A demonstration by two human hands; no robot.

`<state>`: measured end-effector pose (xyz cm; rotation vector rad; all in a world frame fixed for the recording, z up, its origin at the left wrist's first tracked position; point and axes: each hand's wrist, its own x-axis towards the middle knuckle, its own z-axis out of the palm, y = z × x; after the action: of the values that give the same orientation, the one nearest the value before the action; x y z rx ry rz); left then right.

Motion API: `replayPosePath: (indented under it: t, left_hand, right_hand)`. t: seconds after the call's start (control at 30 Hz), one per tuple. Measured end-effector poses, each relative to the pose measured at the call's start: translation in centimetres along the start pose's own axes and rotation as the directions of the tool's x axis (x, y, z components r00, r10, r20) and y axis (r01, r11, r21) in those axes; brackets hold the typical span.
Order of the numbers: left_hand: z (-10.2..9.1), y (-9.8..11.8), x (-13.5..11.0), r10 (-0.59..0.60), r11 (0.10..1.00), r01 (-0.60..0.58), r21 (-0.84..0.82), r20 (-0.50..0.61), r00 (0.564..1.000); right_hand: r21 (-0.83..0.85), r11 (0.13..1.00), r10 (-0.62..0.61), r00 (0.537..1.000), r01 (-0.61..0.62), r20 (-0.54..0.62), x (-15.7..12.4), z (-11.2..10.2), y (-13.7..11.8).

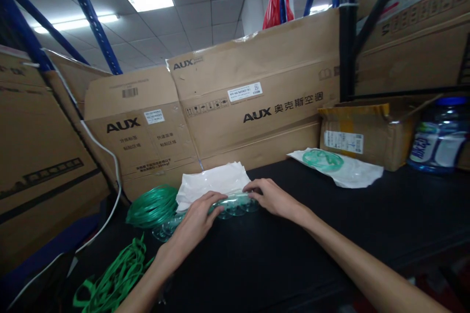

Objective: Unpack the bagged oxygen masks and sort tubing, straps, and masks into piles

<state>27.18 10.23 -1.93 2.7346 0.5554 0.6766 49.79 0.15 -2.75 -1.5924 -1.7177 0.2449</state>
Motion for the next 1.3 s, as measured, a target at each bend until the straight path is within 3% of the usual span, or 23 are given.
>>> replayPosePath:
  t: [0.2,0.37,0.47,0.53,0.63,0.77,0.9,1.0,1.1,1.2,1.3]
  left_hand:
    - [0.2,-0.7,-0.1,0.022,0.999,-0.023,-0.032,-0.017,1.0]
    - [0.8,-1.5,0.3,0.023,1.0,-0.023,-0.002,-0.006,1.0]
    - [0.8,-1.2,0.0,0.014,1.0,-0.013,0.025,-0.034,0.999]
    - [0.7,-0.4,-0.5,0.002,1.0,0.0,0.017,-0.091,0.996]
    - [0.5,1.5,-1.6,-0.007,0.999,-0.001,-0.05,-0.156,0.988]
    - [1.0,4.3,-2.8,-0.051,0.981,0.025,-0.19,-0.13,0.99]
    - [1.7,6.3,-3.2,-0.093,0.946,0.076,-0.315,-0.04,0.995]
    - [2.0,7.5,-2.8,-0.139,0.907,0.134,-0.399,0.017,0.99]
    - [2.8,8.5,-1.5,-0.156,0.816,0.182,-0.549,0.095,0.983]
    - [4.2,9.4,0.8,-0.137,0.634,0.218,-0.742,0.17,0.976]
    - [5.3,10.3,3.6,-0.185,0.38,0.291,-0.878,0.237,0.954]
  right_hand:
    - [0.015,1.0,-0.013,0.997,0.012,0.07,0.5,0.4,0.5]
    - [-0.067,0.994,-0.08,0.99,0.089,0.119,0.8,0.4,0.7]
    - [-0.188,0.976,-0.09,0.99,0.109,0.107,0.6,-1.5,1.0]
    - [-0.309,0.949,-0.047,0.998,0.06,0.05,0.4,-3.6,2.2]
    - [-0.529,0.84,0.069,0.992,-0.117,-0.109,0.0,-7.0,5.4]
    - [-0.72,0.574,0.211,0.92,-0.391,-0.33,-1.2,-9.1,10.4]
    - [-0.796,0.42,0.239,0.899,-0.436,-0.367,-1.9,-9.5,12.9]
    - [-0.826,0.391,0.201,0.913,-0.407,-0.355,-2.0,-10.6,12.2]
    - [-0.835,0.41,0.118,0.929,-0.367,-0.35,-2.7,-12.3,9.8]
    - [-0.831,0.456,-0.005,0.933,-0.318,-0.359,-4.0,-13.2,6.2]
    - [-0.825,0.511,-0.155,0.918,-0.242,-0.365,-5.3,-11.9,2.6]
